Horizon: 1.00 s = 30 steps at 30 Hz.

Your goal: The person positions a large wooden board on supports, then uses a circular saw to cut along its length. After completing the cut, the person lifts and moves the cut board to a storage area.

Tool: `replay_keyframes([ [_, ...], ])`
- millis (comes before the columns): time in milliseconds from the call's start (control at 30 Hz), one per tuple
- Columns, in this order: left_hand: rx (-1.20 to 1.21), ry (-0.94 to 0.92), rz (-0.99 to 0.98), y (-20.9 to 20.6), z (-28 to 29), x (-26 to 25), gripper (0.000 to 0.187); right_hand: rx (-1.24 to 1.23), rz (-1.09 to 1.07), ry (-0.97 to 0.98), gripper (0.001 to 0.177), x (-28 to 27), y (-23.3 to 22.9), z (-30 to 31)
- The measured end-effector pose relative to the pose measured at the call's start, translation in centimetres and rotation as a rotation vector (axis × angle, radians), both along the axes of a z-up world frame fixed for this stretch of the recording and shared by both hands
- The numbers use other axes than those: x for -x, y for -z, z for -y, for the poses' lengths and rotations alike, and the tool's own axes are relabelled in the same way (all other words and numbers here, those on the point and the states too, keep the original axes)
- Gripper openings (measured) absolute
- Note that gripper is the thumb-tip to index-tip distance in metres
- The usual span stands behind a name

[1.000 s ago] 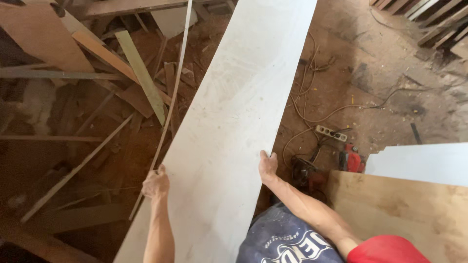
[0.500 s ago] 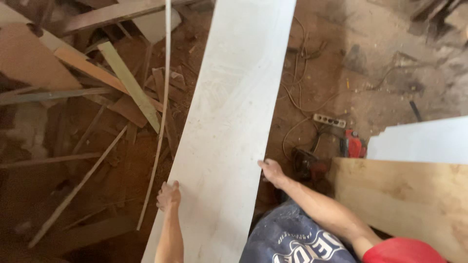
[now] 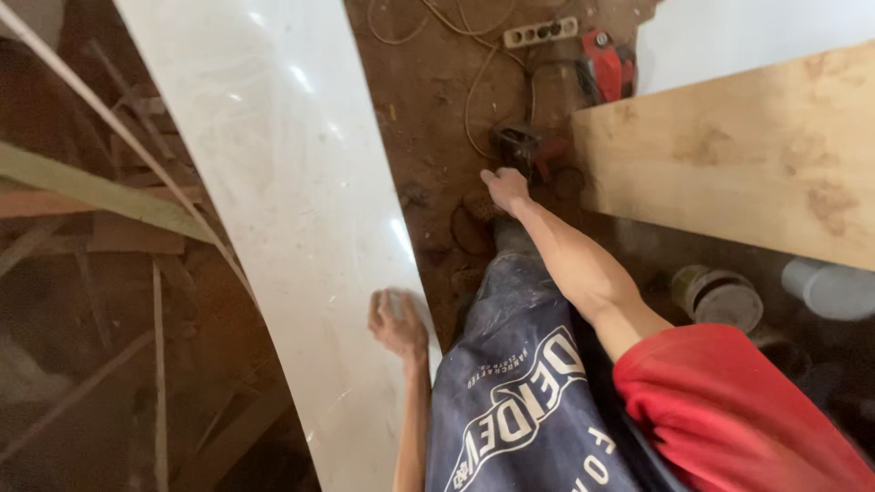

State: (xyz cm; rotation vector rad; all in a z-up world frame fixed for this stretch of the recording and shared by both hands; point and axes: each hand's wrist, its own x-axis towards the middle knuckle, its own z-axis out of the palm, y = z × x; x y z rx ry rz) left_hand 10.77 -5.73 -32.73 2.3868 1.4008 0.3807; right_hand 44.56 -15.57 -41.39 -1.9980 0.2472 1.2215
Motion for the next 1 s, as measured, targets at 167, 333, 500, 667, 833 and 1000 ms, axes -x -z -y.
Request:
replay_keyframes([
  [167, 0.052, 0.273, 0.083, -5.2, 1.3, -7.0, 0.026, 0.333, 0.014, -0.395, 0.046, 1.2, 3.2, 8.8],
  [333, 0.063, 0.308, 0.139, -6.9, 1.1, -7.8, 0.021, 0.420, 0.121, -0.470, 0.035, 4.9, 5.8, 16.2],
  [500, 0.055, 0.336, 0.159, -6.2, 1.5, -6.3, 0.022, 0.484, 0.227, -0.470, 0.028, 7.5, 5.5, 20.8],
  [667, 0.080, 0.342, 0.196, -5.3, 3.6, -2.0, 0.022, 0.493, 0.339, -0.526, 0.024, 11.4, 4.6, 21.1],
  [833, 0.040, 0.403, 0.238, -5.0, 6.3, 2.3, 0.022, 0.308, 0.434, -0.399, 0.025, 15.7, 4.0, 20.8],
  [1000, 0.050, 0.508, 0.250, -5.2, 8.9, 4.3, 0.021, 0.365, 0.367, -0.273, 0.024, 17.9, 2.4, 24.4],
])
